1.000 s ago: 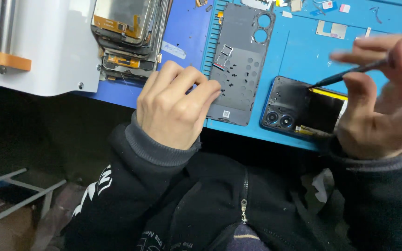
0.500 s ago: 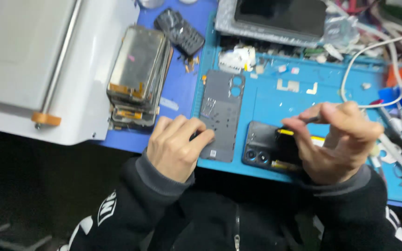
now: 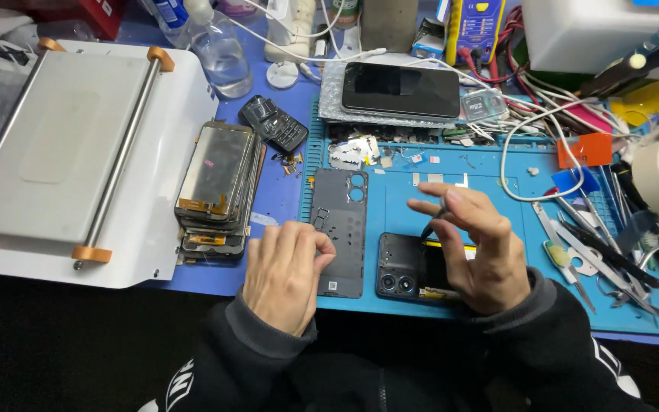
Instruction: Assembling the internal components of a smartphone, specifically placing and screwing in the internal shield.
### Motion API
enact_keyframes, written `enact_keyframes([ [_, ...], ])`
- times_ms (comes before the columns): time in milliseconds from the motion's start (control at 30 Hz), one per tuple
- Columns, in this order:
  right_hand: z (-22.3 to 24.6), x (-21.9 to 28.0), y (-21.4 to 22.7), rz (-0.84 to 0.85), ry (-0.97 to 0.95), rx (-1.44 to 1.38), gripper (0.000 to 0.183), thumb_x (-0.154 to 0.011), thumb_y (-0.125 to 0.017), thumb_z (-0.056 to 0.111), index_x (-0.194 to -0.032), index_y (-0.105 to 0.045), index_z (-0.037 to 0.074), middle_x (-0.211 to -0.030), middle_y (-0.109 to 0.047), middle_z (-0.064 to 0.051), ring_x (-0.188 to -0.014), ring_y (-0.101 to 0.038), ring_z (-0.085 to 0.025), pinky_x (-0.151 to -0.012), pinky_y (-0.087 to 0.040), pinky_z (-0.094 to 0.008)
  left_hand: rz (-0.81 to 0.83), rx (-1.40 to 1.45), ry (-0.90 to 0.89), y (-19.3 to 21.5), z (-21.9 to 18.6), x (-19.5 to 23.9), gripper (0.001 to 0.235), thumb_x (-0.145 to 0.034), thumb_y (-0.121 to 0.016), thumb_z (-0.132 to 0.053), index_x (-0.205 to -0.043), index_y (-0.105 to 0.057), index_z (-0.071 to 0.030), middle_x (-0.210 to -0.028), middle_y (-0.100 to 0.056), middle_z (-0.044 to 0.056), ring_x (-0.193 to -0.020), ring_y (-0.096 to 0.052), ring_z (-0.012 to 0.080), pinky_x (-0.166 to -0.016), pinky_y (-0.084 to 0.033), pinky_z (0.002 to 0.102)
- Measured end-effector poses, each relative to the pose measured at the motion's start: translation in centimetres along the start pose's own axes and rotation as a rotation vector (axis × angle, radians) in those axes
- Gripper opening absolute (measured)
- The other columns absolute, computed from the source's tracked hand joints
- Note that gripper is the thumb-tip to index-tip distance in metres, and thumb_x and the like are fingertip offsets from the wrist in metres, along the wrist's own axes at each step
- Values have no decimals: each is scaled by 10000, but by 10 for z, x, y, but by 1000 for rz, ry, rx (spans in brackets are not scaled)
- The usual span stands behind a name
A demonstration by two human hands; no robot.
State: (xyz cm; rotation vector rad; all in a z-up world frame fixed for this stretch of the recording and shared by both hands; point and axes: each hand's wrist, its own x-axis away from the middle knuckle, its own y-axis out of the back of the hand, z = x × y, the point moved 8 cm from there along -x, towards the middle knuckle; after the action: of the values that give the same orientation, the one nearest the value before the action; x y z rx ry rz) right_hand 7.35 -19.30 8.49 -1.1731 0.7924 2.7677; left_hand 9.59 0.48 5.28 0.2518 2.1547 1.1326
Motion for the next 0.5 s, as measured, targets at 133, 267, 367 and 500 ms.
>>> enact_keyframes([
  [133, -13, 14, 5, -52, 65, 233, 649, -883, -784, -139, -1366, -403, 69, -991, -702, -174, -895, -752, -257, -739, -616, -334, -14, 72, 2, -10, -8, -2, 174, -872, -688, -69, -1009, -581, -68, -976, -582, 55, -898, -567, 264, -772, -378, 407],
  [267, -8, 12, 4, -1, 63, 171, 675, -861, -783, -119, -1369, -385, 80, -1042, -683, -194, -921, -746, -284, -770, -628, -344, -6, 204, -6, -20, -17, -6, 168, -909, -690, -75, -992, -545, -54, -934, -578, 58, -857, -577, 266, -771, -391, 407],
  [367, -9, 16, 0, 24, 30, 96, 662, -891, -717, -184, -1393, -369, 72, -1082, -686, -201, -953, -761, -290, -800, -647, -341, 10, 293, 38, -26, -19, -10, 160, -937, -684, -66, -994, -539, -33, -931, -583, 86, -821, -588, 295, -748, -426, 416],
  [500, -14, 22, 4, -64, 17, 161, 656, -875, -784, -178, -1344, -394, 61, -975, -663, -172, -901, -762, -274, -761, -627, -331, 12, 405, 109, -37, -15, -12, 155, -951, -695, -65, -1004, -561, -8, -929, -631, 131, -806, -631, 356, -702, -493, 429],
])
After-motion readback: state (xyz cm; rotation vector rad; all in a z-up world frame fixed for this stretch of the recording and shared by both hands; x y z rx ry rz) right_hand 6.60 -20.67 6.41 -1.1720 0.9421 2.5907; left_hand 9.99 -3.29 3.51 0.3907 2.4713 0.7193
